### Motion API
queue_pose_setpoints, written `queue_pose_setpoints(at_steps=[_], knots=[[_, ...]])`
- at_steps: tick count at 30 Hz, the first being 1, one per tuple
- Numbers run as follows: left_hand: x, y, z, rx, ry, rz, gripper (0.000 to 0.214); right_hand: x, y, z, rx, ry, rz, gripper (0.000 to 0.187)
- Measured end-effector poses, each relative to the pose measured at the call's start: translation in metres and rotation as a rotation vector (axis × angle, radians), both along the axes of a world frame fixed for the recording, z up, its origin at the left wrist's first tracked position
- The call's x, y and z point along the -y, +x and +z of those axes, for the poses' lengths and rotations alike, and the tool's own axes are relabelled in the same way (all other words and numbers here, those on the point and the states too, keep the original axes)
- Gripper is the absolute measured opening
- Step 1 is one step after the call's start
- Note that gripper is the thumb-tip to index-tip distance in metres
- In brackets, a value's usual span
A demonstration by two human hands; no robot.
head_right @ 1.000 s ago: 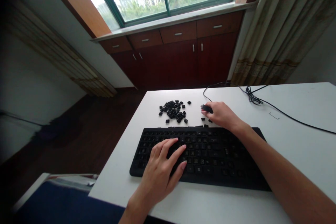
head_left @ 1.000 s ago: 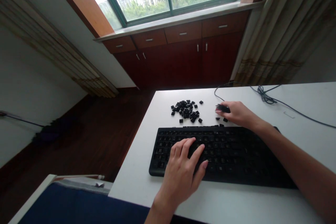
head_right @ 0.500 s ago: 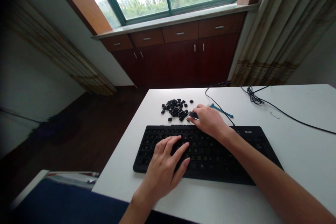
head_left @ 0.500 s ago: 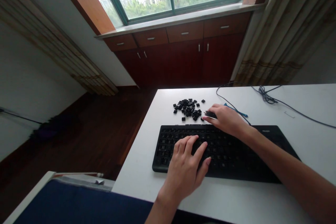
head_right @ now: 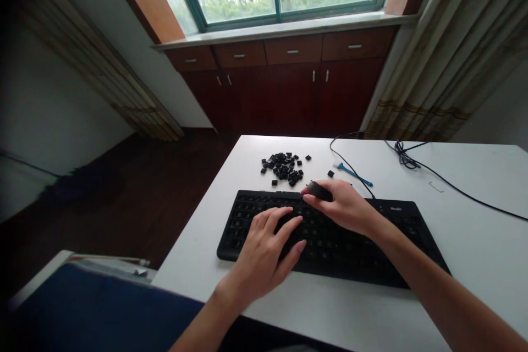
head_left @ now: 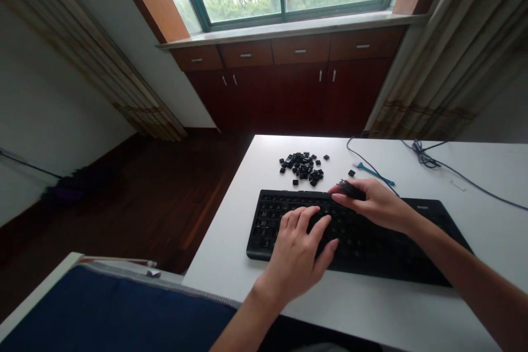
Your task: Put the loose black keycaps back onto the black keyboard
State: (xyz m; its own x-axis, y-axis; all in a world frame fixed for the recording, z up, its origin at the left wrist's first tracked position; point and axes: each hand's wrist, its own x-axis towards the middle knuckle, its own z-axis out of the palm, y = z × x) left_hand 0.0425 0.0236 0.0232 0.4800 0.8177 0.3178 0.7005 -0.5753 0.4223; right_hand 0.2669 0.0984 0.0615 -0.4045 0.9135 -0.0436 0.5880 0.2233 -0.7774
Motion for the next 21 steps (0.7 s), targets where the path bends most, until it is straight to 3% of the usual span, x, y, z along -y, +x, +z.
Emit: queue_pose_setpoints(at_steps=[5,10,14,21], knots=[[-0.032,-0.009,0.019,0.143,-0.066,-0.09,0.036,0.016,0.003,-0.001,-0.136,-0.051,-0.091,0.034],[-0.073,-0.008,0.03,0.176,-0.085,-0.36,0.032,0.023,0.003,-0.003,-0.164,-0.037,-0.122,0.026],[-0.088,-0.005,0.024,0.191,-0.024,-0.44,0.025,0.026,0.002,-0.002,-0.13,-0.024,-0.118,0.024],[-0.086,-0.008,0.005,0.211,-0.023,-0.373,0.02,0.036,-0.007,-0.01,-0.018,0.099,-0.061,0.016]])
